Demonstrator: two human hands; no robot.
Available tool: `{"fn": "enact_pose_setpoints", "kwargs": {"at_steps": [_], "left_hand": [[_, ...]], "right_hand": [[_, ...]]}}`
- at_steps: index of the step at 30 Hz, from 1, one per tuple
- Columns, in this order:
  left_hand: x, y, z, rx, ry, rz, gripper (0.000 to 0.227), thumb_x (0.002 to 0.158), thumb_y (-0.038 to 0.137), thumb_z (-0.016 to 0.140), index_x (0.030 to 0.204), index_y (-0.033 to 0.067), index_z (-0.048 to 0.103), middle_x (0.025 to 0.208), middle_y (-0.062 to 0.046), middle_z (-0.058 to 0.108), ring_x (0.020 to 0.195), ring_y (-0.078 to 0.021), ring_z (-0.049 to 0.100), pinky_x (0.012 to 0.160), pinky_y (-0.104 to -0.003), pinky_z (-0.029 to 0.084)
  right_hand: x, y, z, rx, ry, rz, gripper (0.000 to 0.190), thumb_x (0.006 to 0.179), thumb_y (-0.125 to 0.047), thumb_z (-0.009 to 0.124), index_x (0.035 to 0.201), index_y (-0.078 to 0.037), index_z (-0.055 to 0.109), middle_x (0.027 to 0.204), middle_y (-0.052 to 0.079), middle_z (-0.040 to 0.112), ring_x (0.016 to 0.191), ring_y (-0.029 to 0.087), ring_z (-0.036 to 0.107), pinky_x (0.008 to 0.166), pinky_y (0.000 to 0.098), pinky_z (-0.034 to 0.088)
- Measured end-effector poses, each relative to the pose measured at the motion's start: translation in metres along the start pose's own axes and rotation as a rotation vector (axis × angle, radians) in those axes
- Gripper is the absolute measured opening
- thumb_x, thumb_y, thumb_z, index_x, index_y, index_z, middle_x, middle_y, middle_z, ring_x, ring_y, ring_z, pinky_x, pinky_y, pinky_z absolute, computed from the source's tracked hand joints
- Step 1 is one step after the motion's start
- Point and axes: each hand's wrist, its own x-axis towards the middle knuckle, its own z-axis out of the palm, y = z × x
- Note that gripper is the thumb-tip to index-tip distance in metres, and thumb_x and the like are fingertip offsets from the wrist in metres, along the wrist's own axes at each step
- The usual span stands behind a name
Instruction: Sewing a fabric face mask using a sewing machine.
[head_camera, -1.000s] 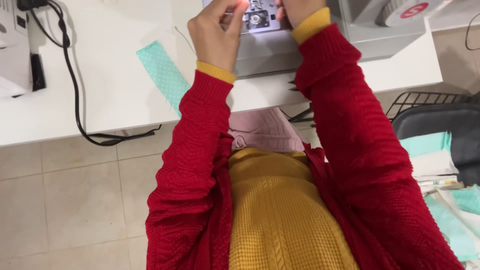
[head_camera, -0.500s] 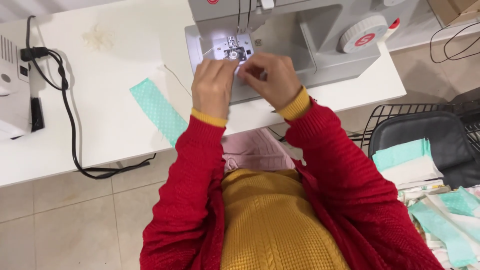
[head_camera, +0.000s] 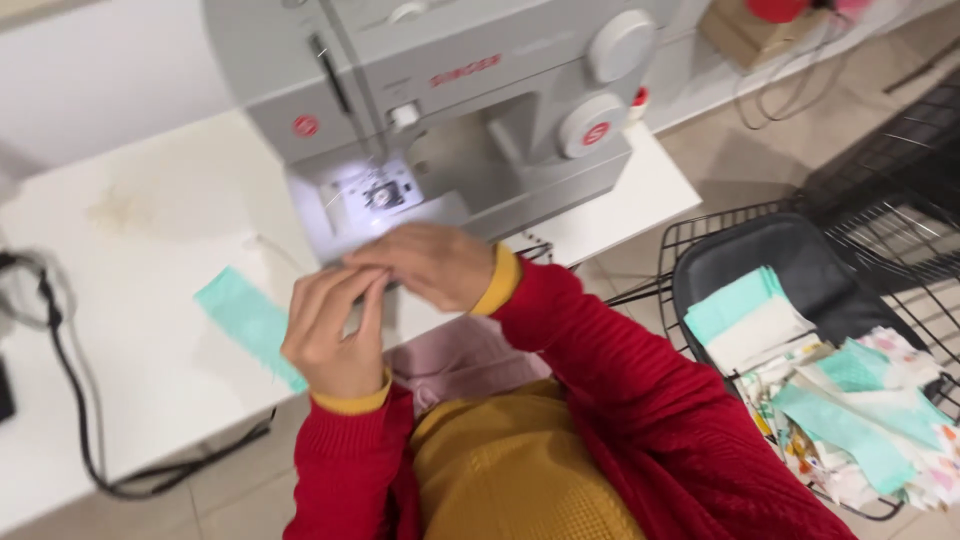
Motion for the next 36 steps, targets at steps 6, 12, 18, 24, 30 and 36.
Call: {"fn": "enact_pose_setpoints", "kwargs": {"at_steps": [6, 12, 18, 24, 30, 36], "left_hand": [[0.001, -0.002, 0.006, -0.054, -0.013, -0.088, 0.018, 0.083, -0.006, 0.083, 0.096, 0.001, 0.075, 0.097, -0.011, 0.074, 0.092, -0.0266, 0.069, 0.085, -0.035, 0.055], [-0.001, -0.011, 0.007, -0.124, -0.023, -0.243, 0.017, 0.083, -0.004, 0.085, 0.096, 0.0005, 0.075, 0.091, -0.009, 0.073, 0.081, -0.018, 0.065, 0.075, -0.027, 0.052], [-0.012, -0.033, 0.015, -0.229, -0.051, -0.412, 0.013, 0.086, 0.001, 0.085, 0.095, 0.003, 0.077, 0.087, -0.003, 0.074, 0.077, -0.0101, 0.063, 0.071, -0.024, 0.05], [-0.009, -0.036, 0.012, -0.299, -0.041, -0.392, 0.011, 0.088, 0.005, 0.083, 0.097, 0.0063, 0.078, 0.092, -0.001, 0.078, 0.076, -0.0081, 0.069, 0.071, -0.022, 0.056], [-0.004, -0.027, 0.005, -0.294, -0.037, -0.362, 0.014, 0.084, 0.003, 0.084, 0.095, 0.0036, 0.075, 0.09, -0.004, 0.075, 0.07, -0.01, 0.064, 0.066, -0.024, 0.054], [-0.007, -0.024, -0.006, -0.226, 0.046, -0.403, 0.013, 0.086, -0.001, 0.082, 0.096, 0.0037, 0.075, 0.089, -0.005, 0.074, 0.072, -0.0124, 0.064, 0.066, -0.025, 0.052]], "right_hand": [[-0.005, 0.004, 0.0, 0.01, -0.009, 0.011, 0.051, 0.096, 0.003, 0.06, 0.145, -0.007, 0.053, 0.118, 0.008, 0.067, 0.101, 0.028, 0.065, 0.093, 0.0408, 0.052], [-0.009, 0.006, 0.003, -0.079, 0.134, -0.057, 0.046, 0.097, -0.003, 0.071, 0.141, -0.009, 0.059, 0.119, 0.004, 0.068, 0.103, 0.027, 0.065, 0.096, 0.0404, 0.051], [-0.015, 0.01, 0.005, 0.005, 0.286, -0.02, 0.034, 0.094, -0.01, 0.08, 0.126, -0.013, 0.07, 0.117, 0.003, 0.074, 0.099, 0.023, 0.068, 0.09, 0.0349, 0.054], [-0.018, 0.01, 0.005, -0.108, 0.299, 0.053, 0.034, 0.086, -0.009, 0.087, 0.117, -0.011, 0.074, 0.096, 0.001, 0.076, 0.065, 0.015, 0.054, 0.067, 0.0314, 0.042], [-0.017, 0.001, 0.007, -0.034, 0.25, 0.137, 0.032, 0.088, -0.003, 0.084, 0.117, -0.008, 0.072, 0.096, 0.002, 0.076, 0.062, 0.01, 0.057, 0.073, 0.0293, 0.044], [-0.023, 0.003, 0.005, 0.514, 0.149, 0.151, 0.064, 0.098, -0.013, 0.054, 0.158, -0.012, 0.031, 0.136, 0.013, 0.063, 0.081, 0.016, 0.062, 0.078, 0.0286, 0.049]]}}
